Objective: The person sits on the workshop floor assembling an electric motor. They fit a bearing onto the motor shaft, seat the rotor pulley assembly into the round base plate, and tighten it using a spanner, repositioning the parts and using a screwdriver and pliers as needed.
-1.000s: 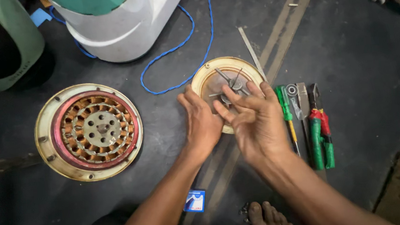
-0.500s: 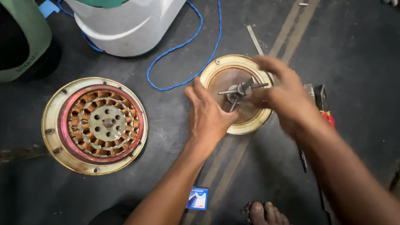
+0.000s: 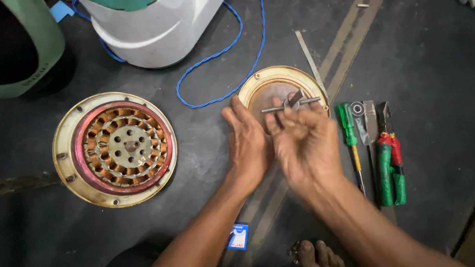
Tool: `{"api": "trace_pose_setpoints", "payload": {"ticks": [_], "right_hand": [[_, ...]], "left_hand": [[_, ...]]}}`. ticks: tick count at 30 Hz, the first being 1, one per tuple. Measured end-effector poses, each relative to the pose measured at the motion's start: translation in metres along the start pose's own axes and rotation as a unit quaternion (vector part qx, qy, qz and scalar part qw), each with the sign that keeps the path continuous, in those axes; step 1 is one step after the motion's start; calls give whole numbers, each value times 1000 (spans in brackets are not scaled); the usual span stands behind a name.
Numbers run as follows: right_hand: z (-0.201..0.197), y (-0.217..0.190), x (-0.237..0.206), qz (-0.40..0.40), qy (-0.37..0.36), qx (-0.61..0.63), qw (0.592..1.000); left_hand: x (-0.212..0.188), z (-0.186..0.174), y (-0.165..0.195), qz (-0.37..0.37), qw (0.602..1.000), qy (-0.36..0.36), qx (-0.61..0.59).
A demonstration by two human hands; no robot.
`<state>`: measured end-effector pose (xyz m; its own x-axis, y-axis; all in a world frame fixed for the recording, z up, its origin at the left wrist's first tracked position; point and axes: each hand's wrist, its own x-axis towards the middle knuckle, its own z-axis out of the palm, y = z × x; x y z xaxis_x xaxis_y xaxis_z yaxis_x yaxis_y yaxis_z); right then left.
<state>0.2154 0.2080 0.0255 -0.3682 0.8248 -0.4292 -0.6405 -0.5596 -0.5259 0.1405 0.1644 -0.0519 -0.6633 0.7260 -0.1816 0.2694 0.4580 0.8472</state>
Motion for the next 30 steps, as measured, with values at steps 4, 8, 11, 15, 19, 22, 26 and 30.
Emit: {"api": "trace_pose_setpoints", "payload": {"ticks": [4, 8, 11, 15, 19, 22, 26, 30], "right_hand": [[-9, 5, 17, -40, 39, -179, 982], [-10, -23, 34, 5, -15, -433, 901], [-7, -60, 61, 88, -151, -625, 760], [0, -93, 111, 260, -314, -751, 519], [-1, -99, 119, 180, -401, -735, 516], [-15, -102, 83, 9, -318, -691, 649], [-42, -79, 16, -23, 7, -474, 880], [-40, -65, -23, 42, 112, -99, 988]], "left_hand": [[-1, -6, 14, 17, 999, 23, 21], [-1, -16, 26, 1, 998, -17, 60], [6, -24, 29, -23, 995, -60, 79], [9, -24, 25, 19, 990, -101, 100], [2, -12, 23, 20, 997, -41, 57], [-8, -6, 23, 0, 1000, -16, 27], [-15, -2, 27, -7, 999, 18, 26], [-19, -1, 28, -19, 1000, 11, 1]]}}
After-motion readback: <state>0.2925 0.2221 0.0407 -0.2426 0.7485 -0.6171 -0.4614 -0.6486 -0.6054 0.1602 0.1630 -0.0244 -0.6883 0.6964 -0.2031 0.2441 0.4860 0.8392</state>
